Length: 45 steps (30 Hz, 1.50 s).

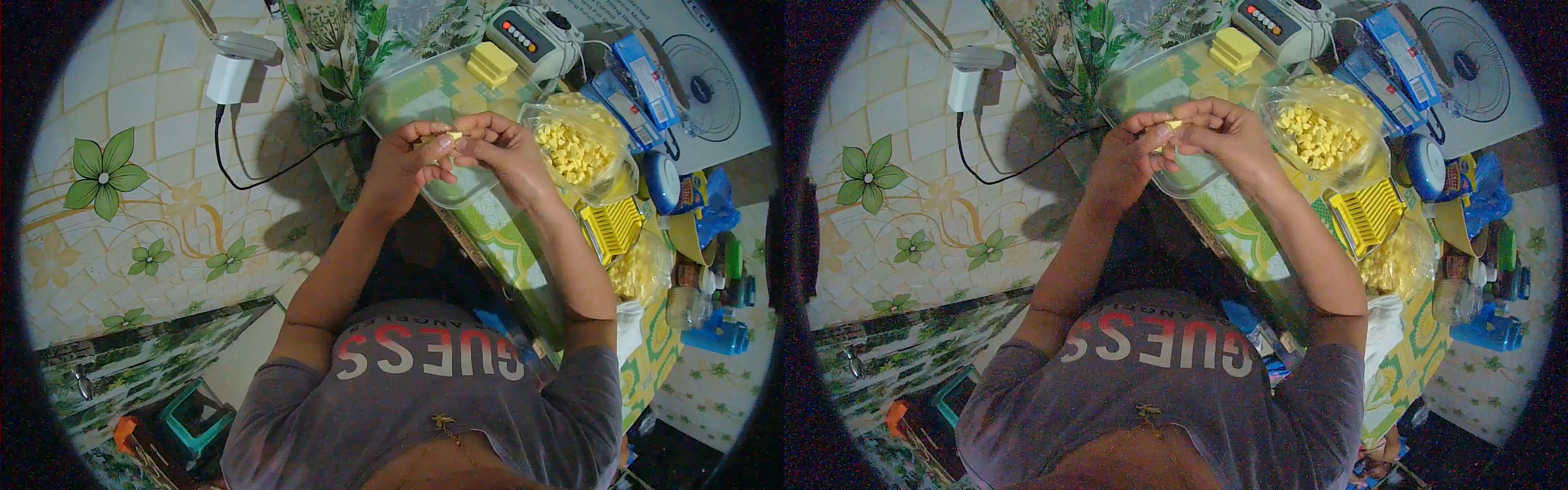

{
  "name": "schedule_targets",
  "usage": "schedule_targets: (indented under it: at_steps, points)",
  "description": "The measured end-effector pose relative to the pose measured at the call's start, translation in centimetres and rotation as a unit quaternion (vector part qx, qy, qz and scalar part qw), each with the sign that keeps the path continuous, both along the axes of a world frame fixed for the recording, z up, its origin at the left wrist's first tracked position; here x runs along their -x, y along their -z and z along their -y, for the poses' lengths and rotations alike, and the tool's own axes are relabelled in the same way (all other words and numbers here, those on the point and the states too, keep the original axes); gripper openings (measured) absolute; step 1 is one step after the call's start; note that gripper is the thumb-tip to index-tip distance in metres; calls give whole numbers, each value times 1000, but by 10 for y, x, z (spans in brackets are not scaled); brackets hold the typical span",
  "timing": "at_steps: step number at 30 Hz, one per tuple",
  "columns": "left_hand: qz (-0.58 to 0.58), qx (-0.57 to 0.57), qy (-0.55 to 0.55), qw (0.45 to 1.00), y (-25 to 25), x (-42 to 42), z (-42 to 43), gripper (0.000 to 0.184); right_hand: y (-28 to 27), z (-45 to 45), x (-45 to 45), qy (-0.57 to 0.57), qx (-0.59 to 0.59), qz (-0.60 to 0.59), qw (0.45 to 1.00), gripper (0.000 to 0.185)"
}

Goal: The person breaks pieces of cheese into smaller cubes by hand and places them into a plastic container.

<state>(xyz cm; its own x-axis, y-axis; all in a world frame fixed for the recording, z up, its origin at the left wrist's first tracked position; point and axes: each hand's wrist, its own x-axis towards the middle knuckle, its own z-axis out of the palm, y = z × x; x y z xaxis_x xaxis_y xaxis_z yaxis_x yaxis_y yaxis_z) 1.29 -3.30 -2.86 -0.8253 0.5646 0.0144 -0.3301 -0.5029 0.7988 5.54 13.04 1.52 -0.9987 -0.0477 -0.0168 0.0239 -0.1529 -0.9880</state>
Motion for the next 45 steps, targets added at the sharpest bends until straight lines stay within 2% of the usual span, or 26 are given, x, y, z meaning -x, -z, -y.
schedule_targets:
  at_steps: [8, 14, 17, 20, 21, 22, 23, 26, 28, 29, 32, 35, 38, 41, 45]
  points:
    - [14, -17, 7, 1000, -1, 0, 2, 18, -3, 0, 0, -3, 40, 26, 999, 23]
    - [60, -84, 21, 994, -1, 2, 7, 25, -10, -1, -1, -4, 36, 41, 999, 26]
    - [78, -90, 35, 992, 5, 5, 7, 28, -14, -16, 2, -18, -39, -9, 999, 28]
    - [79, -100, 44, 991, 2, 5, 4, 28, -34, -47, -1, -27, -168, -53, 984, 28]
    - [28, -59, 47, 997, -1, 5, 0, 24, -41, -57, -4, -18, -172, -61, 983, 26]
    - [-24, -17, 50, 998, -5, 6, -4, 20, -42, -69, -5, 2, -225, -76, 971, 26]
    - [-76, 24, 53, 995, -10, 6, -9, 18, -43, -82, -5, 22, -277, -89, 957, 25]
    - [-62, -36, 78, 994, -25, 3, -29, 17, -47, -110, -12, 68, -417, -64, 904, 22]
    - [-27, -15, 129, 991, -37, 6, -52, 19, -51, -123, -17, 70, -502, -24, 862, 22]
    - [-10, -5, 153, 988, -41, 7, -65, 21, -51, -129, -18, 78, -582, -17, 809, 21]
    - [-95, 45, 151, 983, -49, 3, -109, 21, -46, -147, -20, 82, -612, -23, 786, 23]
    - [-258, 106, 140, 950, -48, 5, -144, 19, -61, -141, -27, 81, -626, -6, 775, 23]
    - [-289, 207, 131, 925, -46, 7, -167, 16, -56, -149, -31, 116, -636, -26, 763, 25]
    - [-451, 266, 57, 850, -28, 19, -190, 21, -54, -155, -33, 103, -653, -67, 748, 29]
    - [-499, 297, 16, 814, -28, 24, -193, 28, -54, -155, -37, 125, -647, -70, 749, 34]
